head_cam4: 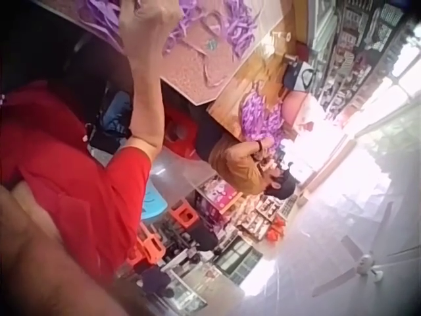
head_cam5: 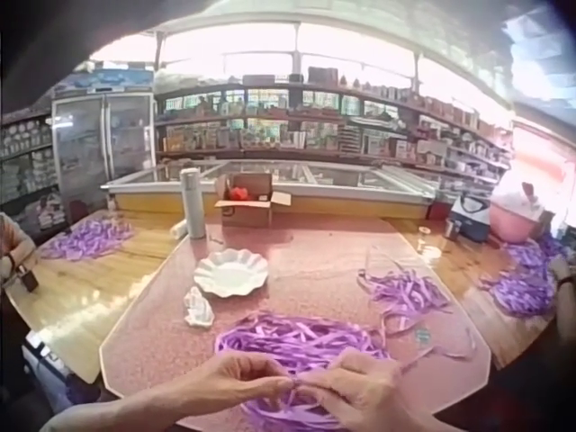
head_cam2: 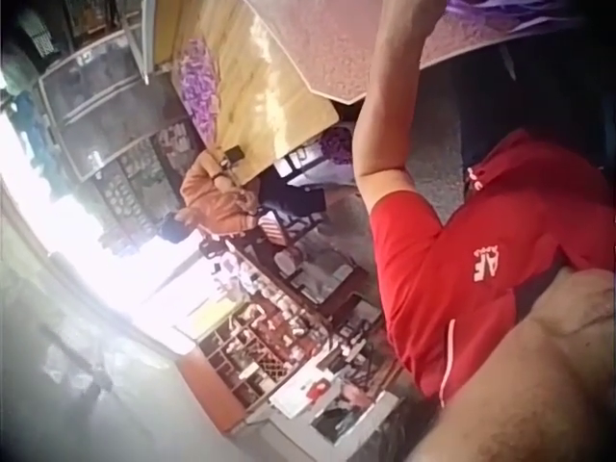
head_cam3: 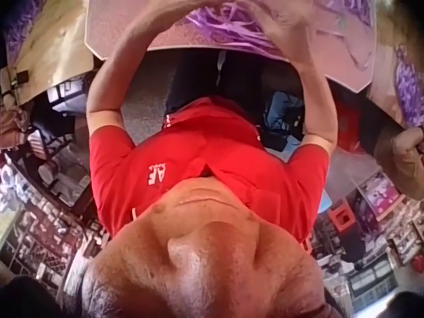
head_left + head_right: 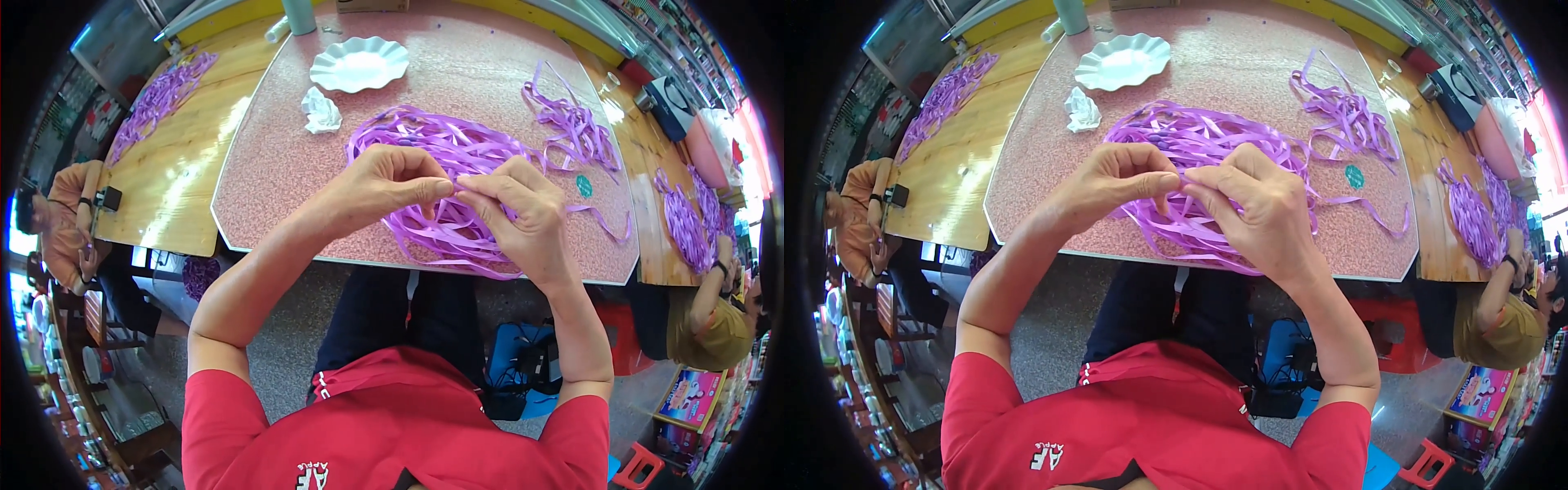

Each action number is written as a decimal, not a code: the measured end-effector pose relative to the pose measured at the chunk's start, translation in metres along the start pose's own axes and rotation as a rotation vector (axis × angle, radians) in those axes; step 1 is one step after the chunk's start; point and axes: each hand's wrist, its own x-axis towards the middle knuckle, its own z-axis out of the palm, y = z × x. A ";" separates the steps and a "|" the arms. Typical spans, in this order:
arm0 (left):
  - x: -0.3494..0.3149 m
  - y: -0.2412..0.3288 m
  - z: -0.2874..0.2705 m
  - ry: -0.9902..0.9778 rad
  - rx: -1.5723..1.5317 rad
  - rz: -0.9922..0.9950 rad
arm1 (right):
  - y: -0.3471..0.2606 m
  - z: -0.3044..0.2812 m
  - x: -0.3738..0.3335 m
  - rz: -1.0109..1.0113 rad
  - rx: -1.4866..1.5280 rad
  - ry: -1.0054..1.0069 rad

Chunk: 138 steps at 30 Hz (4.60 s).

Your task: Untangle and sort a pile of thin purple plastic strips on a workbench.

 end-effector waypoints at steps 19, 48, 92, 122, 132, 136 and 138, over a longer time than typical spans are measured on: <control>0.075 -0.046 -0.154 0.612 1.671 0.467 | 0.023 -0.019 -0.019 0.304 0.029 0.182; 0.007 -0.009 0.047 -0.049 -0.164 0.151 | 0.003 -0.031 -0.022 0.527 0.608 0.053; 0.000 -0.008 0.074 0.102 -0.757 0.056 | 0.012 -0.001 -0.031 -0.392 -0.076 0.369; 0.011 -0.024 0.088 0.618 0.453 0.731 | -0.015 0.000 -0.033 0.346 0.551 0.297; 0.009 -0.019 0.080 0.533 0.454 0.723 | -0.008 -0.016 -0.032 0.520 0.812 0.140; 0.016 -0.030 0.083 0.534 0.357 0.707 | -0.016 0.007 -0.030 0.543 0.809 0.254; 0.025 -0.032 0.085 0.704 0.382 0.840 | -0.021 0.016 -0.027 0.527 0.852 0.404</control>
